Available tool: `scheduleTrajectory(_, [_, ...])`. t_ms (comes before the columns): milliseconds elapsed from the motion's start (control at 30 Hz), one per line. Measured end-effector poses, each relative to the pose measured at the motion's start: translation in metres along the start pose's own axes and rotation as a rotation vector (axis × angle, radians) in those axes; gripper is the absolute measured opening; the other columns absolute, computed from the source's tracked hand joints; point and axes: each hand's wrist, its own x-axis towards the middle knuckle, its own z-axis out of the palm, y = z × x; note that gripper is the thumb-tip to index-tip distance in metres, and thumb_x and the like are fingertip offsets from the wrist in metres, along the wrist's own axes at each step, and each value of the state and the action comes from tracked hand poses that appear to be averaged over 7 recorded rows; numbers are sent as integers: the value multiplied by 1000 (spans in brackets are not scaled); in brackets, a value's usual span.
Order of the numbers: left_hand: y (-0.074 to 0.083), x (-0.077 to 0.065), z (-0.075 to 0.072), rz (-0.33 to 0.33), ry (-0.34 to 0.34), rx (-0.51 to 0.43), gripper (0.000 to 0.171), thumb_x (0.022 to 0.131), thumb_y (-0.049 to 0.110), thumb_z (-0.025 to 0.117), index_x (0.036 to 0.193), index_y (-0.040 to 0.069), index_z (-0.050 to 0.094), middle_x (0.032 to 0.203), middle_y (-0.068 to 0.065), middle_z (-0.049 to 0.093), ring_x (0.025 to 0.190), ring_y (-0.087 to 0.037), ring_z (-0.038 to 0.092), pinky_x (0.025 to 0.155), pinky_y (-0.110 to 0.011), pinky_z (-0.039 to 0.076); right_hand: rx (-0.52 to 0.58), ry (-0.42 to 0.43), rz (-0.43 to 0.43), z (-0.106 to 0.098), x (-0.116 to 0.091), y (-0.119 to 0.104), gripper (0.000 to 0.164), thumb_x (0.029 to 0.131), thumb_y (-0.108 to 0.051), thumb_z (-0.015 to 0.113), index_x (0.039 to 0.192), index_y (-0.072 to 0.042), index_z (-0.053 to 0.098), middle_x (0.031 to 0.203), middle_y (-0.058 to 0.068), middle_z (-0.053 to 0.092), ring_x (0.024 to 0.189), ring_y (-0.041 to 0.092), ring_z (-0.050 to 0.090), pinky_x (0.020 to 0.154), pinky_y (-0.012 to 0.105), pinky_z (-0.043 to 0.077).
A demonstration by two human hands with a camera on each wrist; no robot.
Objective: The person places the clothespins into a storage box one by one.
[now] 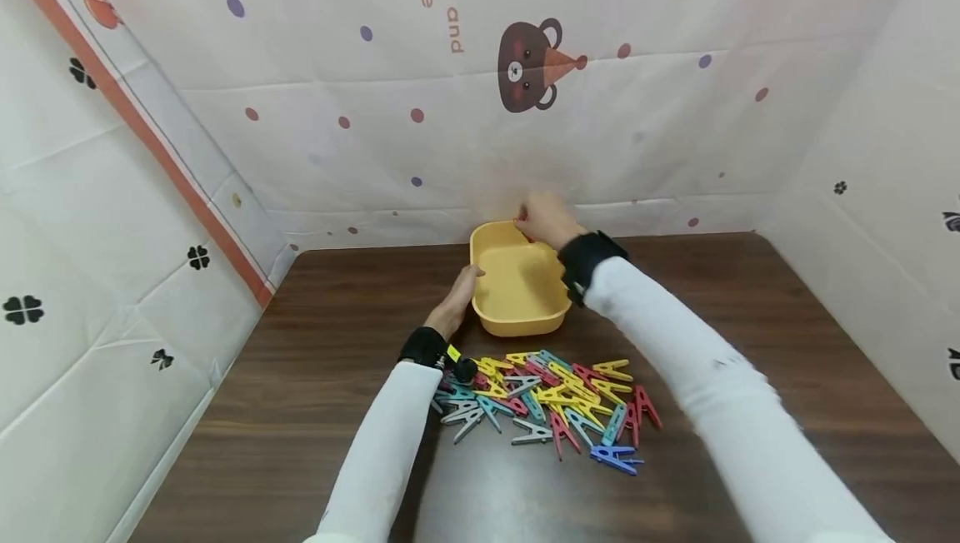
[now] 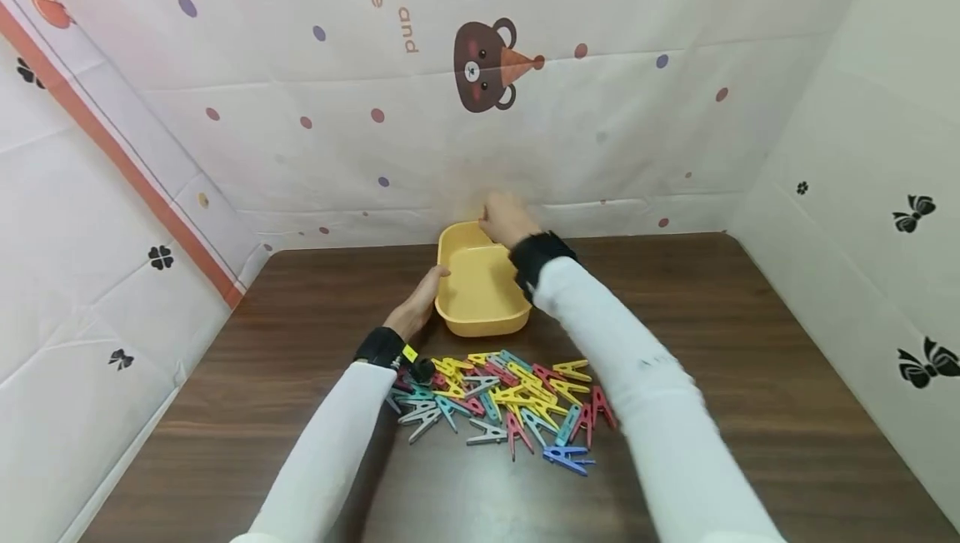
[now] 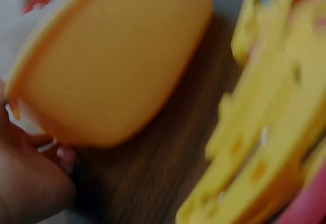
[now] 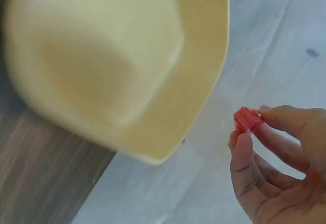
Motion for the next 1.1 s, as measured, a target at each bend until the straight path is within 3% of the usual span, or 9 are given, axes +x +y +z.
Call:
scheduleTrajectory(133, [0, 1, -1, 73, 116, 39, 60, 103, 39, 37, 158, 16, 37, 166, -9, 32, 152, -30, 32, 124, -49, 28, -11, -36, 144, 19, 29, -7, 31, 95, -8, 63, 71, 6, 75, 66, 14, 71, 67, 27, 68, 75, 35, 54])
scheduleTrajectory(267, [-7, 1, 11, 152, 205, -13, 55, 104, 39, 42, 155, 18, 43, 160, -9, 44, 145, -29, 44, 118, -48, 37, -14, -28, 299, 62, 42, 19, 19, 89, -12, 63, 82, 4, 71, 90, 19, 73, 83, 32, 69, 75, 40, 58])
scheduleTrajectory(400, [-13, -3, 28, 169, 178, -7, 55, 104, 38, 43, 156, 19, 42, 159, -10, 45, 144, -30, 45, 117, -48, 38, -14, -82, 375, 118, 57, 64, 18, 93, -16, 64, 90, 1, 67, 92, 17, 67, 80, 32, 65, 71, 43, 56])
scheduleTrajectory(533, [-17, -7, 40, 180, 150, 34, 56, 103, 36, 43, 156, 18, 42, 158, -12, 46, 143, -32, 46, 117, -48, 39, -89, 20, 337, 181, 74, 110, 20, 90, -18, 69, 83, 1, 70, 82, 16, 69, 70, 31, 65, 61, 38, 52])
scheduleTrajectory(733, [-23, -13, 47, 177, 117, 81, 55, 104, 37, 40, 154, 14, 45, 150, -13, 54, 138, -32, 50, 115, -49, 40, -119, 47, 378, 225, 79, 128, 17, 87, -7, 66, 97, 0, 76, 99, 20, 75, 87, 35, 73, 68, 41, 59])
scheduleTrajectory(800, [-24, -13, 47, 181, 102, 103, 55, 105, 38, 39, 154, 13, 45, 150, -13, 54, 138, -33, 50, 114, -49, 41, -133, 54, 367, 223, 77, 125, 15, 85, -5, 64, 93, 0, 76, 95, 19, 76, 84, 35, 73, 66, 40, 58])
scheduleTrajectory(900, [-23, -9, 43, 181, 89, 123, 55, 106, 39, 38, 154, 13, 44, 153, -13, 50, 139, -33, 48, 114, -50, 41, -112, -28, 377, 184, 62, 95, 19, 94, -8, 59, 93, 2, 75, 95, 21, 74, 83, 34, 71, 66, 39, 57])
scheduleTrajectory(1033, [-18, -3, 35, 182, 105, 136, 55, 106, 38, 37, 154, 13, 45, 152, -13, 51, 141, -32, 47, 116, -49, 39, -75, -155, 291, 101, 27, 35, 30, 102, -12, 52, 80, 0, 68, 79, 13, 67, 69, 24, 62, 64, 35, 52])
scheduleTrajectory(1100, [-15, 0, 32, 188, 118, 145, 55, 106, 38, 37, 153, 12, 46, 150, -13, 53, 140, -31, 48, 116, -49, 39, -131, -93, 161, 68, 8, 19, 31, 102, -14, 52, 77, -3, 67, 75, 10, 65, 64, 21, 58, 59, 34, 49])
